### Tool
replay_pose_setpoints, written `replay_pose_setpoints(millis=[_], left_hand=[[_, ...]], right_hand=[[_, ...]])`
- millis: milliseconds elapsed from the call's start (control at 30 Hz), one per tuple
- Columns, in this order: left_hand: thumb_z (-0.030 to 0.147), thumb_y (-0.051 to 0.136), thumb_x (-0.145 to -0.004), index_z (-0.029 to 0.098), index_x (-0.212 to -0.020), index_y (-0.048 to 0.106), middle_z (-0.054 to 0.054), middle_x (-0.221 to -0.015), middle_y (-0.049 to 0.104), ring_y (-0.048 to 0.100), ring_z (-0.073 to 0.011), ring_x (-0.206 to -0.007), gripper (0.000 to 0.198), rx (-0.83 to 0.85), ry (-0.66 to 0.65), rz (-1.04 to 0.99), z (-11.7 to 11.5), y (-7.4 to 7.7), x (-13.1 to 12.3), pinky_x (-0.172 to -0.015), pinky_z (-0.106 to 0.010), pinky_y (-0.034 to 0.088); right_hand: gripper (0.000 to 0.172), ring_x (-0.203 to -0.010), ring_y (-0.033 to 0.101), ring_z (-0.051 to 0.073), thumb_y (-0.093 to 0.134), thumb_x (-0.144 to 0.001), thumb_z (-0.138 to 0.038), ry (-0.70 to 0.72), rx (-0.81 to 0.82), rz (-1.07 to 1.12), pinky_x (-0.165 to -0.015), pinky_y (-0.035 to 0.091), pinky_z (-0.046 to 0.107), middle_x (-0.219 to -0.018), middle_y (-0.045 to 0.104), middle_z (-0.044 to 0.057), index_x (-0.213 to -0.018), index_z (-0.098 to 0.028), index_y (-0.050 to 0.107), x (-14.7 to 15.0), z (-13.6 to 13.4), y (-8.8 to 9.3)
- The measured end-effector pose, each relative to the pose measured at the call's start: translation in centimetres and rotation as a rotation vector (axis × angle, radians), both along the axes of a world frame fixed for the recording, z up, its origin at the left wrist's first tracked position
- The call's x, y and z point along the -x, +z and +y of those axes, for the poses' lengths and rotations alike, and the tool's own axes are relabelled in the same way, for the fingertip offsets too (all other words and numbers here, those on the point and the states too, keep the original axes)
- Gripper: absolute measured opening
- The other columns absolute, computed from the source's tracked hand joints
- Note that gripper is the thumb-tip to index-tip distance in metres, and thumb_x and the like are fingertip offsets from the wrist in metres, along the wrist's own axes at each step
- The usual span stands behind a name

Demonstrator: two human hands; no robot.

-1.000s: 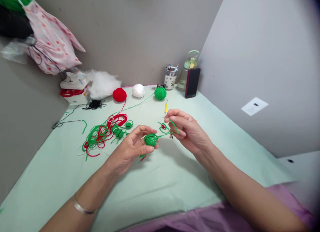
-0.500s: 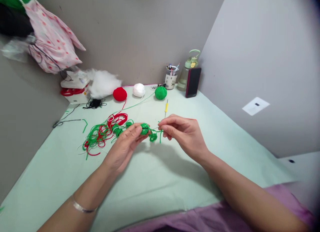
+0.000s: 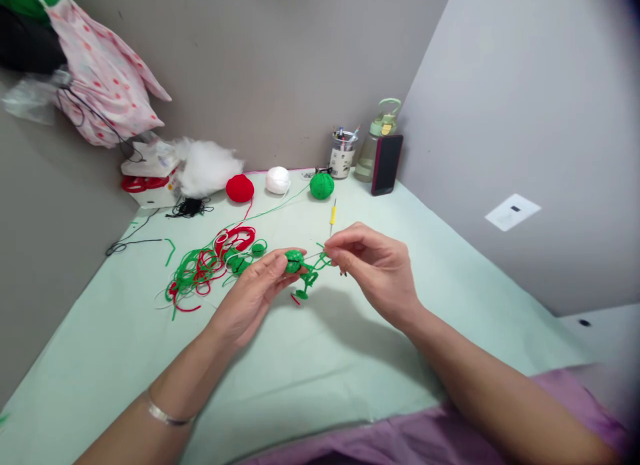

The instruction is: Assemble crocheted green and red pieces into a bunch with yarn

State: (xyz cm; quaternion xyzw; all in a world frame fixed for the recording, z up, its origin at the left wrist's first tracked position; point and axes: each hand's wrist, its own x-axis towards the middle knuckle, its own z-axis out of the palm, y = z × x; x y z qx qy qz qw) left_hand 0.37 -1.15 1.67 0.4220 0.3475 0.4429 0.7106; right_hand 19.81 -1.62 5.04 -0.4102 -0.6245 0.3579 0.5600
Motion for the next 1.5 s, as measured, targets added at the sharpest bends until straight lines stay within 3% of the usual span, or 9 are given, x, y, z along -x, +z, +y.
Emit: replay_pose_setpoints(millis=[400, 533, 700, 967, 1133, 1233, 1333, 1400, 1500], left_hand=[[0.04, 0.068, -0.087, 0.022, -0.107, 0.072, -0.004, -0.109, 0.068, 0.061, -0.0181, -0.103, 0.027, 0.003, 0.026, 0.028, -0.1, 0.1, 0.0, -0.099, -0.031, 0.043], [0.037, 0.071, -0.085, 0.023, -0.109, 0.071, -0.003, -0.105, 0.069, 0.062, -0.017, -0.099, 0.028, -0.008, 0.021, 0.051, -0.1, -0.3, 0.0, -0.099, -0.031, 0.043], [0.033, 0.078, -0.078, 0.026, -0.112, 0.069, 0.0, -0.094, 0.067, 0.066, -0.0172, -0.093, 0.036, 0.009, 0.109, 0.026, -0.1, 0.1, -0.1, -0.095, -0.033, 0.046], [0.029, 0.082, -0.074, 0.026, -0.106, 0.07, 0.0, -0.097, 0.066, 0.063, -0.0162, -0.092, 0.034, -0.127, 0.19, 0.05, -0.3, 0.2, -0.2, -0.087, -0.028, 0.049], [0.029, 0.082, -0.073, 0.025, -0.103, 0.071, -0.001, -0.092, 0.068, 0.063, -0.0149, -0.085, 0.032, -0.203, 0.194, 0.109, -0.3, 0.3, -0.2, -0.079, -0.026, 0.05], [0.039, 0.081, -0.073, 0.021, -0.1, 0.073, -0.006, -0.098, 0.071, 0.065, -0.0194, -0.09, 0.034, -0.277, 0.136, 0.231, 0.7, 1.4, 1.9, -0.083, -0.03, 0.051], [0.055, 0.059, -0.087, 0.024, -0.109, 0.07, -0.006, -0.108, 0.07, 0.065, -0.022, -0.102, 0.04, -0.42, 0.429, 0.294, 3.6, 2.5, 6.2, -0.095, -0.036, 0.049], [0.051, 0.063, -0.085, 0.023, -0.11, 0.07, -0.006, -0.108, 0.071, 0.063, -0.0242, -0.108, 0.038, -0.521, 0.59, 0.589, 6.5, 2.6, 9.5, -0.1, -0.038, 0.045], [0.045, 0.064, -0.081, 0.022, -0.109, 0.072, -0.008, -0.111, 0.072, 0.062, -0.0293, -0.108, 0.037, -0.558, 0.563, 1.058, 11.2, 1.4, 13.4, -0.1, -0.042, 0.044]], right_hand=[[0.012, -0.069, 0.06, 0.012, 0.064, -0.084, -0.01, 0.01, -0.127, -0.169, -0.065, 0.049, 0.026, -0.075, 0.065, 0.001, -0.08, -0.018, 0.071, 0.0, 0.1, -0.1], [0.002, -0.063, 0.058, 0.011, 0.069, -0.082, -0.017, 0.061, 0.048, -0.08, -0.059, 0.048, 0.025, -0.073, 0.065, 0.0, -0.083, -0.017, 0.07, -0.1, 0.5, -0.3], [0.012, -0.057, 0.053, 0.01, 0.069, -0.081, -0.025, 0.136, 0.258, -0.045, -0.055, 0.043, 0.025, -0.064, 0.062, -0.002, -0.089, -0.016, 0.07, -0.2, 1.2, -0.8], [0.01, -0.078, 0.056, 0.015, 0.065, -0.085, -0.022, 0.094, 0.092, -0.328, -0.067, 0.04, 0.029, -0.081, 0.063, 0.003, -0.079, -0.019, 0.072, -0.4, 1.6, -1.5], [0.009, -0.073, 0.054, 0.014, 0.065, -0.085, -0.022, 0.158, 0.144, -0.305, -0.068, 0.039, 0.029, -0.079, 0.06, 0.002, -0.08, -0.018, 0.072, -0.3, 1.5, -1.4], [0.011, -0.071, 0.052, 0.013, 0.066, -0.085, -0.025, 0.215, 0.216, -0.202, -0.066, 0.038, 0.029, -0.078, 0.06, 0.001, -0.079, -0.018, 0.071, -0.1, 1.4, -1.1], [0.013, -0.066, 0.048, 0.012, 0.07, -0.082, -0.03, 0.227, 0.308, -0.049, -0.064, 0.037, 0.028, -0.075, 0.059, 0.0, -0.08, -0.017, 0.07, 0.0, 1.4, -0.9], [0.015, -0.064, 0.045, 0.011, 0.072, -0.08, -0.032, 0.225, 0.362, 0.018, -0.061, 0.036, 0.027, -0.072, 0.058, 0.0, -0.08, -0.017, 0.069, -0.1, 1.5, -0.9], [0.017, -0.063, 0.045, 0.011, 0.073, -0.079, -0.034, 0.224, 0.392, 0.053, -0.061, 0.036, 0.027, -0.071, 0.058, -0.001, -0.081, -0.018, 0.07, -0.1, 1.7, -1.0]])
